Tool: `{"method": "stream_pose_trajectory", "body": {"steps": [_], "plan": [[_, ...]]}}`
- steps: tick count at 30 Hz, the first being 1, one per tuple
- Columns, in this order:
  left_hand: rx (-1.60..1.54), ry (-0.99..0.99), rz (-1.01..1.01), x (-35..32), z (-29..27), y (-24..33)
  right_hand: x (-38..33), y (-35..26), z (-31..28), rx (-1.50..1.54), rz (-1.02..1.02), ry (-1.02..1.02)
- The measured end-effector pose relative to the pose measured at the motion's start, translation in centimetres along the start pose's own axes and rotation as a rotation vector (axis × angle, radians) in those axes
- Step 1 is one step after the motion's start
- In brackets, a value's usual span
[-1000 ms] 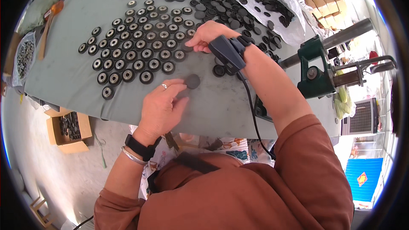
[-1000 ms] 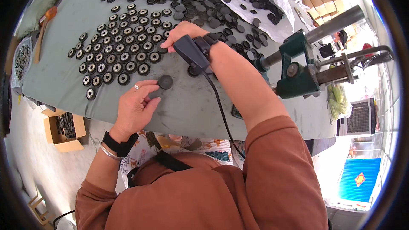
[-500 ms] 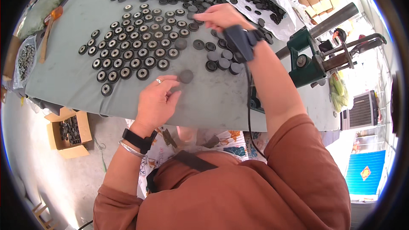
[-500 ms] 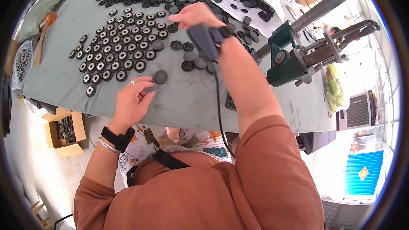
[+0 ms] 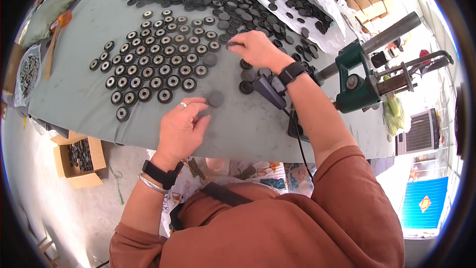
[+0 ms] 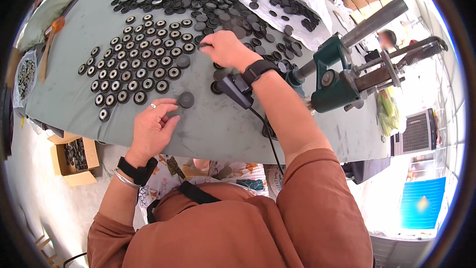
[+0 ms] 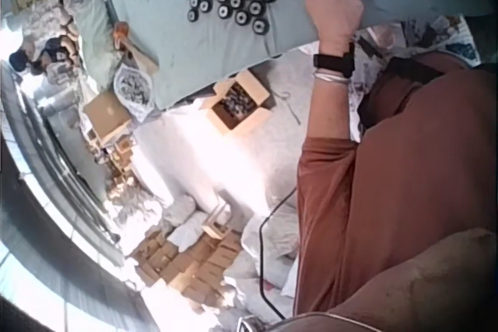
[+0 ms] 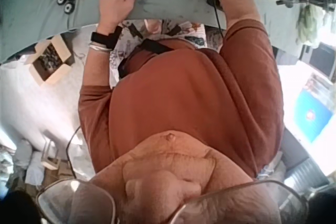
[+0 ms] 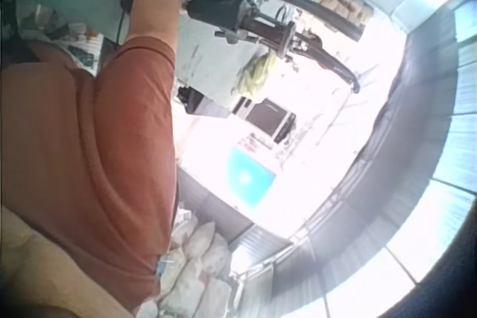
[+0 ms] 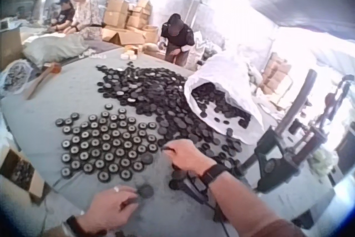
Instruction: The person is assembling small circular industrial components using a manual press.
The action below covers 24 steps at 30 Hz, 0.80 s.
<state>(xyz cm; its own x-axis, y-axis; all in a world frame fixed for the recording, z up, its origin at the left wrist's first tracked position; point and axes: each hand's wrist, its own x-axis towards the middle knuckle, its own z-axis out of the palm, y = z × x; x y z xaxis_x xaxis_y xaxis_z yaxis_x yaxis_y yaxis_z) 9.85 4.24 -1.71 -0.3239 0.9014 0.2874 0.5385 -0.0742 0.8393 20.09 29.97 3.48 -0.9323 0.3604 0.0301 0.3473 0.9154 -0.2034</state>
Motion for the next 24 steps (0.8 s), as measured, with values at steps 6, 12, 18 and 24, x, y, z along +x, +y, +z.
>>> {"method": "stream_pose_trajectory", "body": {"steps": [6,12,18,24], "plan": [[-0.006,0.007,-0.011,0.0,-0.2,-0.1,3.1,-3.4,-1.0,0.869,0.582,-0.021],[-0.035,0.013,0.003,0.2,-0.2,0.0,4.6,-2.1,1.0,0.919,0.652,0.034],[-0.039,0.008,-0.018,0.2,-0.4,0.1,4.9,-0.8,1.5,0.931,0.689,0.012],[-0.024,0.014,0.028,0.0,-0.1,0.0,5.1,-0.1,0.1,0.775,0.629,-0.063]]}}
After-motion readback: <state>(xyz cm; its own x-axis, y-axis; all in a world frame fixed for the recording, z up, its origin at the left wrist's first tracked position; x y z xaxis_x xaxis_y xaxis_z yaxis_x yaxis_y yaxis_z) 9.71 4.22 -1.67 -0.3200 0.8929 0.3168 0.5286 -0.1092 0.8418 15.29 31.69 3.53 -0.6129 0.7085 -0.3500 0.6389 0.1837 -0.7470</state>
